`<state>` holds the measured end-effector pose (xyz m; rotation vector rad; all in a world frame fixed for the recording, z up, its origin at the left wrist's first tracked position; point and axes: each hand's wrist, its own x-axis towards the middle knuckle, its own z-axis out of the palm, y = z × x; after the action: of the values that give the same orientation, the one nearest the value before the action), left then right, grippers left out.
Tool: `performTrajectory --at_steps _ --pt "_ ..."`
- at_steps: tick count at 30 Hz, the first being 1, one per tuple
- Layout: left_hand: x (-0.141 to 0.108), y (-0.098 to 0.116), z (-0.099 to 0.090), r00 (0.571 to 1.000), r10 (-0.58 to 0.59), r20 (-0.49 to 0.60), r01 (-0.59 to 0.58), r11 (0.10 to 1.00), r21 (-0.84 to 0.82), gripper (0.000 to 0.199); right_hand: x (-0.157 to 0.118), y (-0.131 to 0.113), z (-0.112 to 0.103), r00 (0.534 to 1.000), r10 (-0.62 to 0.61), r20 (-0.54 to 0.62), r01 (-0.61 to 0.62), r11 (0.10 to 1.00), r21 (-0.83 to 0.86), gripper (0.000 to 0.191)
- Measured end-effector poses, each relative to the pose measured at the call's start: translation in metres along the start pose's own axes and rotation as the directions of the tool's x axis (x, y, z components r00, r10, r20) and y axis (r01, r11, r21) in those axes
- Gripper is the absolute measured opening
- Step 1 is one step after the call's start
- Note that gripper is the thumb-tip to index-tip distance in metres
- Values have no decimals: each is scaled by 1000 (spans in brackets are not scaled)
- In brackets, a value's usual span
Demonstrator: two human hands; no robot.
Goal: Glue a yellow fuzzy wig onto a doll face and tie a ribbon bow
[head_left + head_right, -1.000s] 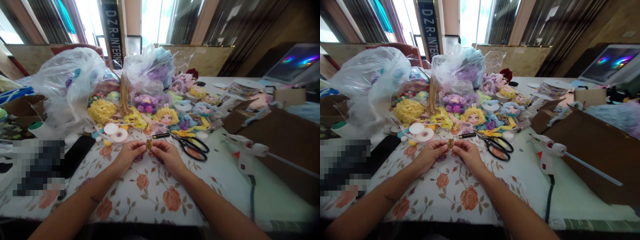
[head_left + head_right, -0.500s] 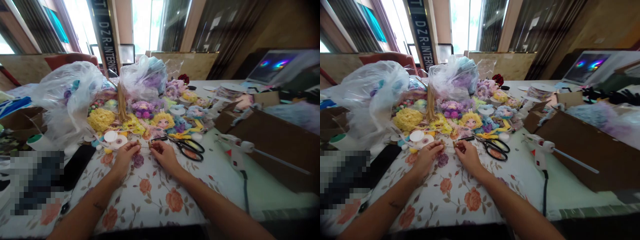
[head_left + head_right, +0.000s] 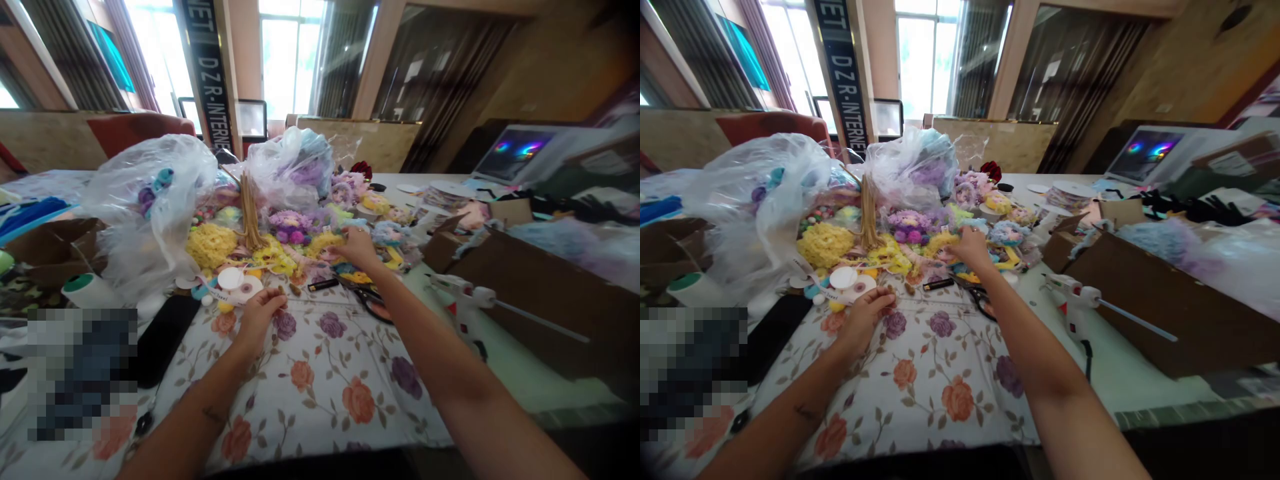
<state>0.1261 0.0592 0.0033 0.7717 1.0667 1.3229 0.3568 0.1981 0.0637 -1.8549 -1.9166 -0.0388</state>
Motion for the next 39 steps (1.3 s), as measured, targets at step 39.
performTrajectory --at_steps 39 --pt "-6 27 -11 935 204 292 -265 946 188 22 -141 -46 3 859 -253 445 -297 462 836 53"
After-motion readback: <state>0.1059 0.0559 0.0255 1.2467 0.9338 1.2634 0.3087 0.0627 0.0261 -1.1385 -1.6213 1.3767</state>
